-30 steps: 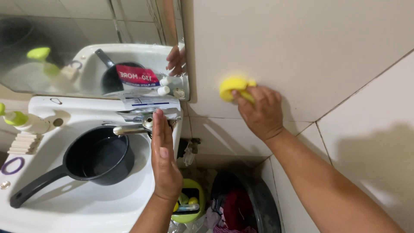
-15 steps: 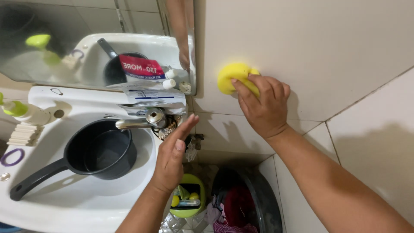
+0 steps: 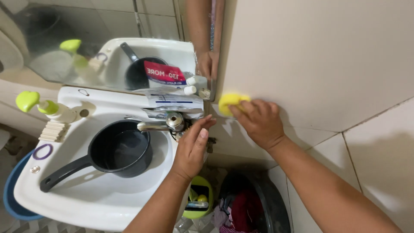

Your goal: The person uses a yellow sponge to wipe the tiled walls of a bathroom. They repeatedly dip the sponge into a black mug filled with water at the sink and scrub various sections of the wall, including corners and areas around fixtures.

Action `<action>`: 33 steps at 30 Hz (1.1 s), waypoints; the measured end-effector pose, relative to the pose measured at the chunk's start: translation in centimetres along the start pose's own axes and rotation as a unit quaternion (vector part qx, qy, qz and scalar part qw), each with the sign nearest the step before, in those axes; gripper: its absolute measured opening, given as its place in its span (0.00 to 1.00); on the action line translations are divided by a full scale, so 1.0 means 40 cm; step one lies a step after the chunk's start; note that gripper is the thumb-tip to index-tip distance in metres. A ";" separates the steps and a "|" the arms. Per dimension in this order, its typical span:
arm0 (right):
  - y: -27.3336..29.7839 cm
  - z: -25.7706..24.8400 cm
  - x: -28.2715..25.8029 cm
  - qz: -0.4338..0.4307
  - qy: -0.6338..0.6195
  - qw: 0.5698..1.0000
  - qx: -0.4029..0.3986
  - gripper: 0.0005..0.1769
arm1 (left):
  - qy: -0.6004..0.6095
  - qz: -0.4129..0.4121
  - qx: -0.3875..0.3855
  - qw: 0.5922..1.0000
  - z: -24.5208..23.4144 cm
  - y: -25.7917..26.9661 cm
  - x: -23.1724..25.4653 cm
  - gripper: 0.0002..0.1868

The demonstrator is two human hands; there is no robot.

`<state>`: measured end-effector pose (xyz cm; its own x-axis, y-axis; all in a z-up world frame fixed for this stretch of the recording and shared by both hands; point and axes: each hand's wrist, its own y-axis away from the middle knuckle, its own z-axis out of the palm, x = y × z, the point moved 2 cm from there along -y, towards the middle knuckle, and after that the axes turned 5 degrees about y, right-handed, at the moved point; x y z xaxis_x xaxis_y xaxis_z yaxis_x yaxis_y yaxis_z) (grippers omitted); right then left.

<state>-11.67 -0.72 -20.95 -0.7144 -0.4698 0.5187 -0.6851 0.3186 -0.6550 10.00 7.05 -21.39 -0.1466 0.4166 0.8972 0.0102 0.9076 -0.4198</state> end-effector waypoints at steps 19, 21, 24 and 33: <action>-0.069 0.011 -0.052 0.024 -0.031 0.999 0.036 0.21 | -0.013 -0.040 -0.001 0.999 -0.001 -0.007 0.010 0.22; -0.039 0.044 -0.088 0.008 -0.050 0.999 0.000 0.20 | -0.023 -0.033 -0.005 0.999 0.003 -0.004 0.010 0.22; 0.041 0.142 -0.147 -0.011 -0.075 0.995 -0.061 0.15 | -0.042 -0.037 -0.007 0.998 0.002 -0.003 0.013 0.23; -0.061 0.010 -0.064 0.015 -0.016 1.000 -0.001 0.23 | -0.024 -0.042 -0.007 0.999 0.001 -0.007 0.009 0.24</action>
<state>-8.10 -0.64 -20.88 -0.7291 -0.4861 0.4818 -0.6646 0.3347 -0.6681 9.90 6.97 -20.96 -0.1946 0.3354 0.9218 0.0086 0.9403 -0.3403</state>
